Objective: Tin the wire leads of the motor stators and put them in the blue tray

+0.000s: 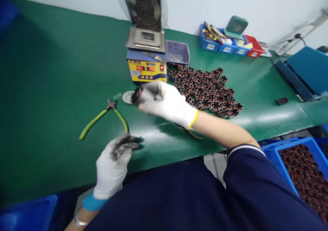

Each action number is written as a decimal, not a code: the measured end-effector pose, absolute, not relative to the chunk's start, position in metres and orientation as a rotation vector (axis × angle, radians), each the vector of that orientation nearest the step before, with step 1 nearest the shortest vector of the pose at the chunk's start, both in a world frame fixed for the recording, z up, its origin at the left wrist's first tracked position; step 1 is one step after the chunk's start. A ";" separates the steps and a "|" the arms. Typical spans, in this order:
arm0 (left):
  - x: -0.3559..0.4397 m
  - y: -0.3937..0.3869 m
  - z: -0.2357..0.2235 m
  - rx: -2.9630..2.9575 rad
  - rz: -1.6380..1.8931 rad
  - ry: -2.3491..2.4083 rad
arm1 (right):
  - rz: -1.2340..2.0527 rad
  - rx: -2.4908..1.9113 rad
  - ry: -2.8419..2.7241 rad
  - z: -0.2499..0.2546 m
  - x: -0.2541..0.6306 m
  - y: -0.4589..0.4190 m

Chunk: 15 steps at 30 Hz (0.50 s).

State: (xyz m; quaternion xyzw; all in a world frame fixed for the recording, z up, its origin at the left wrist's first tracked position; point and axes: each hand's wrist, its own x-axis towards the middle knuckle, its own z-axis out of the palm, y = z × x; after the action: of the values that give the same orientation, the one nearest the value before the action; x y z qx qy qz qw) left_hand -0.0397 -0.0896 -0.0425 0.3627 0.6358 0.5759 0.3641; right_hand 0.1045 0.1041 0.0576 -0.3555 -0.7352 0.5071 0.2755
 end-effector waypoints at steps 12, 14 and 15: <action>-0.051 -0.126 -0.007 0.726 1.625 2.040 | 0.554 -0.493 -2.589 0.028 0.136 0.060; -0.083 -0.175 -0.013 0.475 1.690 2.333 | 0.244 -0.739 -2.589 0.031 0.163 0.088; -0.100 -0.206 -0.018 0.295 1.662 2.521 | 0.118 -0.845 -2.544 0.028 0.178 0.103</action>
State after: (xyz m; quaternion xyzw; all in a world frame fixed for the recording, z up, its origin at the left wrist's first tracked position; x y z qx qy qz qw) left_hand -0.1005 -0.2061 -0.0178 0.0971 0.8297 0.5471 0.0535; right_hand 0.1780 0.1025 0.0282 -0.3065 -0.9233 0.0428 0.2273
